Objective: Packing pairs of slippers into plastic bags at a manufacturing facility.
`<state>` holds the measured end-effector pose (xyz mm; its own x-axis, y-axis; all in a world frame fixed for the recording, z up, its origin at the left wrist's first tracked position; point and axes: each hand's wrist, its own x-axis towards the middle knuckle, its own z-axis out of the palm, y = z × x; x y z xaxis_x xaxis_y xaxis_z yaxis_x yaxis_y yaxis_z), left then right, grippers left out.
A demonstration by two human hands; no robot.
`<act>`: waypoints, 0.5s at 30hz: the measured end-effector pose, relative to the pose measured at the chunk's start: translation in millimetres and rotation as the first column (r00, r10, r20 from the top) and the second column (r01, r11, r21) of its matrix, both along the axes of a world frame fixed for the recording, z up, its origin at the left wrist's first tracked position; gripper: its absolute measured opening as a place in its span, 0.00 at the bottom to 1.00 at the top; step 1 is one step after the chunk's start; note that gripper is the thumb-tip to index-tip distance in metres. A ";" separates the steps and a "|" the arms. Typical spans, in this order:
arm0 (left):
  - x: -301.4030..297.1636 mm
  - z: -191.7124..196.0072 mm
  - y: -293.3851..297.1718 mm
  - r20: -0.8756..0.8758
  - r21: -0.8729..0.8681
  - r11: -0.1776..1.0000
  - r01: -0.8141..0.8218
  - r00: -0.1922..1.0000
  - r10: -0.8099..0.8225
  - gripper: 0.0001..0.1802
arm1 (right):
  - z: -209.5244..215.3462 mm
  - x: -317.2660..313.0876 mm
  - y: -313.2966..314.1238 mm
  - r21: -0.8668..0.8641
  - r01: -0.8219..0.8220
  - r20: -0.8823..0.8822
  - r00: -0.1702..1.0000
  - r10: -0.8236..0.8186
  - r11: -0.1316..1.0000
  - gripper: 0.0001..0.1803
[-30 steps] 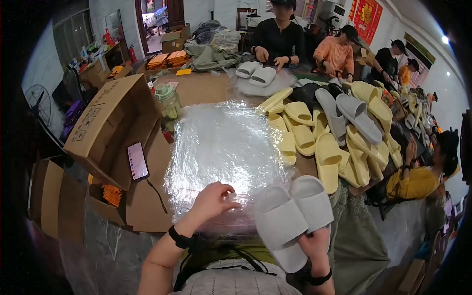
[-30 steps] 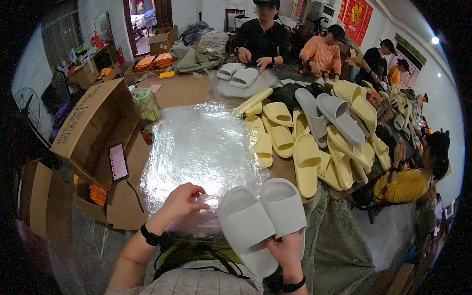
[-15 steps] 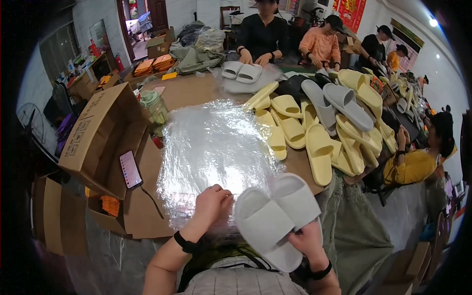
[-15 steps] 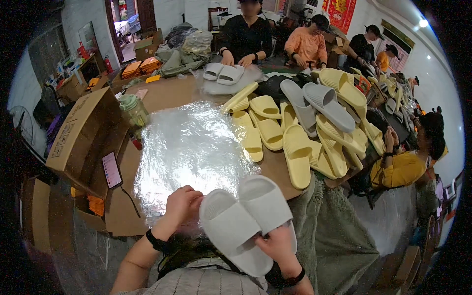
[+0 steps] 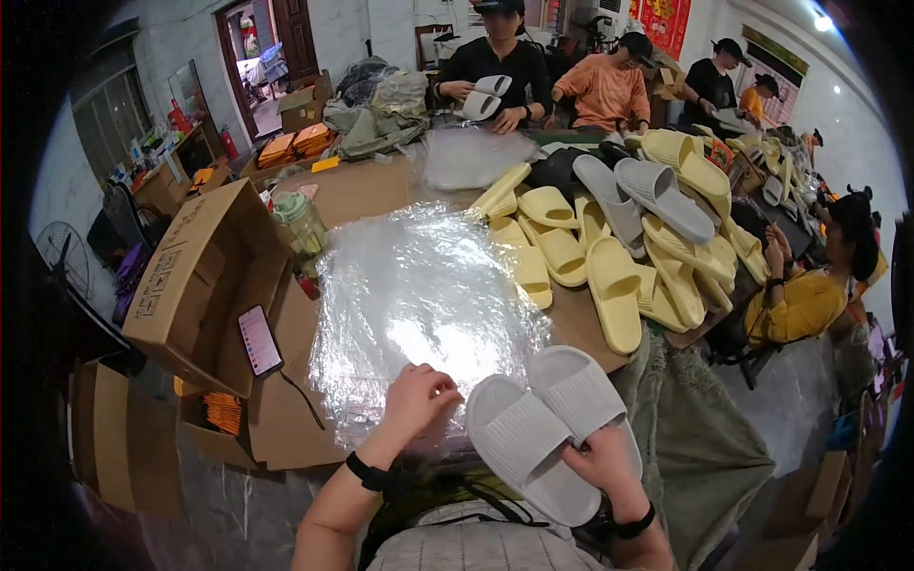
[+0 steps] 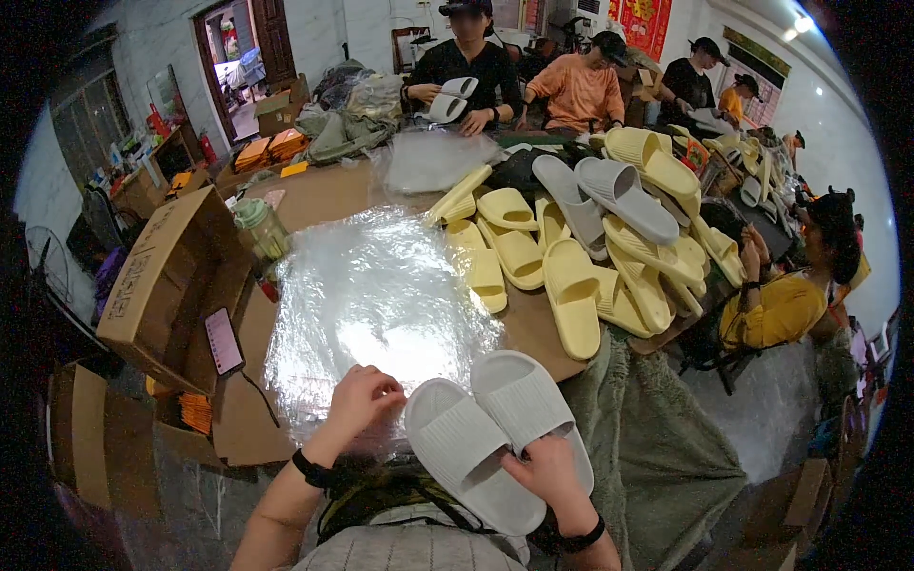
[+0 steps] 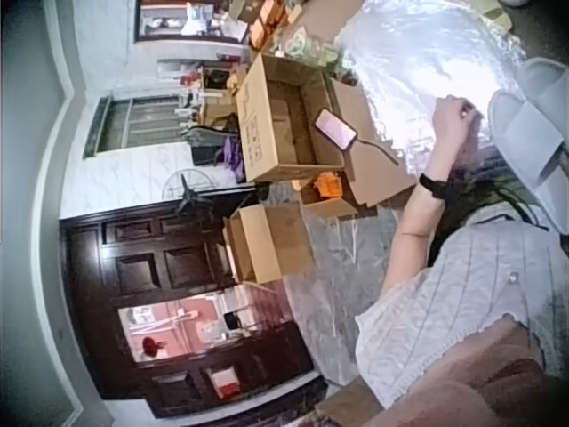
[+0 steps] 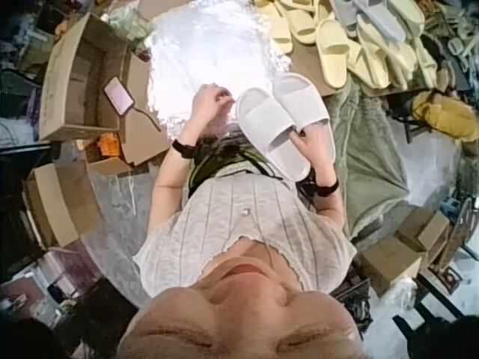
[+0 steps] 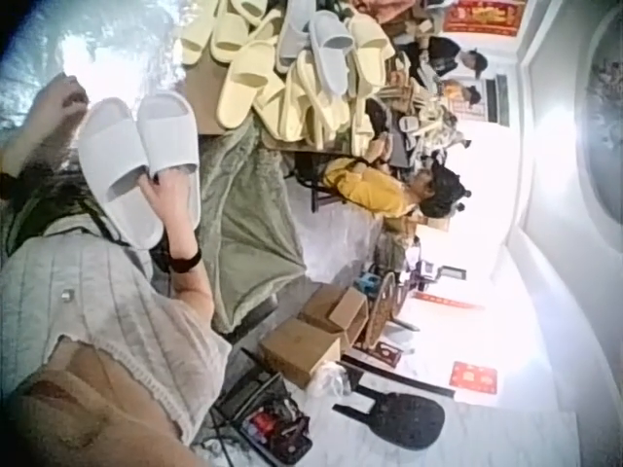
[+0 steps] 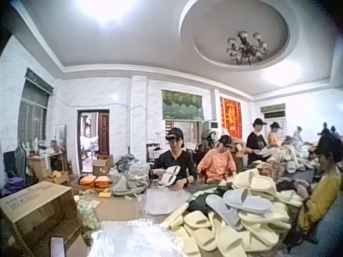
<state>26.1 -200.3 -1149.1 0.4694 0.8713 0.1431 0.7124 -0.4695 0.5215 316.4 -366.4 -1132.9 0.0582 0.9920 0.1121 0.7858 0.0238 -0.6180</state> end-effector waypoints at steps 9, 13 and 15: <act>3.0 15.4 -5.6 0.299 0.049 0.994 -0.094 0.951 0.075 0.06 | 9.1 -24.9 9.3 0.014 -0.176 -0.046 0.983 0.177 0.984 0.15; 5.7 28.6 -8.2 0.300 0.228 0.973 0.037 0.948 -0.107 0.04 | 9.8 -27.9 20.6 -0.036 -0.039 0.013 0.999 0.039 0.999 0.17; 14.4 32.2 -8.9 0.281 0.295 0.951 0.094 0.943 -0.180 0.04 | 7.5 -24.8 20.9 -0.145 0.036 0.115 0.993 -0.019 0.989 0.23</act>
<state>40.5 -209.2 -1116.9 0.4781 0.7082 0.5195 0.4604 -0.7058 0.5385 291.6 -345.5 -1125.3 0.0811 0.9963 -0.0275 0.8496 -0.0835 -0.5207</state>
